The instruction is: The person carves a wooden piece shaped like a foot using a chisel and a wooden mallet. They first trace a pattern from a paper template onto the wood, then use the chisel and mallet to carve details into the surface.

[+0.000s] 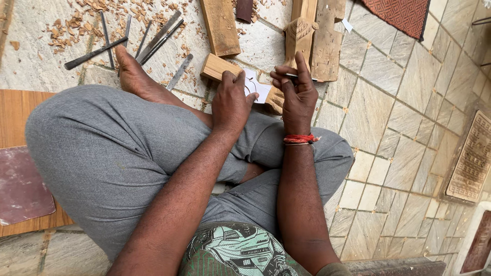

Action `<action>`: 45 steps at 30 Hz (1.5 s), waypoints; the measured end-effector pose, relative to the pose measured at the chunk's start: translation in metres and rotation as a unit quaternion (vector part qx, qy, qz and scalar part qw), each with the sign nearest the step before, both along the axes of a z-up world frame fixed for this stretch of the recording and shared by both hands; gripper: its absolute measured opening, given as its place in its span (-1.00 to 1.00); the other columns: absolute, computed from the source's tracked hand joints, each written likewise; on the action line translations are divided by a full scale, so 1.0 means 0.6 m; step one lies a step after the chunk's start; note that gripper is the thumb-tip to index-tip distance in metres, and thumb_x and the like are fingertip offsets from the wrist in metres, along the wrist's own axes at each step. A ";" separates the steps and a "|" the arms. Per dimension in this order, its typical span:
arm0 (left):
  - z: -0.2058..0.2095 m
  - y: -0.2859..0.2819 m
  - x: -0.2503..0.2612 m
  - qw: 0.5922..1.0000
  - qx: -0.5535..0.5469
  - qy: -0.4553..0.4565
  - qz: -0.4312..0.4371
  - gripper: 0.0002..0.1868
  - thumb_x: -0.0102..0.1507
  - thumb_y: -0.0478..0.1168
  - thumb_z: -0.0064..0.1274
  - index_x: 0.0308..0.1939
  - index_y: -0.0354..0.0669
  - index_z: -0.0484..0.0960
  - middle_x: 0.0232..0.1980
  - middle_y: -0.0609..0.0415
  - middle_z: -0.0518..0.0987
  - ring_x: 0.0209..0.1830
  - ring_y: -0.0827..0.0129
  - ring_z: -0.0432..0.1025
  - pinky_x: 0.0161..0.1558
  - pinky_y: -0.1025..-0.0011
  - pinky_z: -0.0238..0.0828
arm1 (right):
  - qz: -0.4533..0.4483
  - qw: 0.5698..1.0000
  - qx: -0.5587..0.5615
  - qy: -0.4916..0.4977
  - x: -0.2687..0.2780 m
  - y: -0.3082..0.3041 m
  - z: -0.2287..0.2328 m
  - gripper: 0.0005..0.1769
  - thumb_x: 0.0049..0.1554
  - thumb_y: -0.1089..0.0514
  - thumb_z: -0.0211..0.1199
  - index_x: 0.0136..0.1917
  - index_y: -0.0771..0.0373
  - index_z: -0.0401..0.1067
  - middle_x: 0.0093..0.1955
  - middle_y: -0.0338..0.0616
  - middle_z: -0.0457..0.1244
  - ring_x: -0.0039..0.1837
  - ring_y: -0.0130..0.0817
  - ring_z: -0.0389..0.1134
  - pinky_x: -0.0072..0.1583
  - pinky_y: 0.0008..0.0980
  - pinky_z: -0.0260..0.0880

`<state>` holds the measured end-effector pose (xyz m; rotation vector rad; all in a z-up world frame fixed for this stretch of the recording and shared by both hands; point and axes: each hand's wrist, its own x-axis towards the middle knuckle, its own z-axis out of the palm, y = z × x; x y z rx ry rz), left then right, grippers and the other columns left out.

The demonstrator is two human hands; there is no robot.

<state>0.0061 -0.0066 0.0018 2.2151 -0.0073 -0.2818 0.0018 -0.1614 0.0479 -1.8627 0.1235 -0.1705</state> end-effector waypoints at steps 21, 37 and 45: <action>-0.014 0.003 -0.008 0.980 0.181 -0.020 -0.078 -0.22 0.34 0.39 -0.10 0.45 -0.02 0.37 -0.18 -0.03 0.55 -0.09 0.26 0.46 -0.24 0.29 0.57 | 0.051 0.955 -0.278 0.091 0.028 0.044 -0.023 -0.52 0.38 -0.16 0.05 0.02 0.31 0.50 -0.27 -0.19 0.42 -0.20 -0.43 0.47 -0.13 -0.43 0.45; -0.025 -0.001 -0.007 0.987 0.136 0.004 -0.087 -0.22 0.38 0.31 -0.10 0.52 -0.09 0.29 -0.47 0.01 0.64 -0.38 0.26 0.61 -0.40 0.23 0.62 | 0.068 0.916 -0.391 0.053 0.030 0.057 -0.017 -0.54 0.41 -0.13 0.00 -0.01 0.26 0.51 -0.30 -0.20 0.42 -0.24 -0.38 0.50 -0.17 -0.35 0.45; -0.013 0.004 -0.004 0.977 0.176 0.003 -0.118 -0.16 0.37 0.36 -0.12 0.54 -0.09 0.22 -0.49 0.06 0.60 -0.40 0.34 0.57 -0.42 0.26 0.62 | 0.076 0.910 -0.398 0.086 0.031 0.046 -0.029 -0.54 0.40 -0.13 0.00 -0.03 0.22 0.53 -0.29 -0.20 0.43 -0.22 -0.42 0.49 -0.14 -0.39 0.45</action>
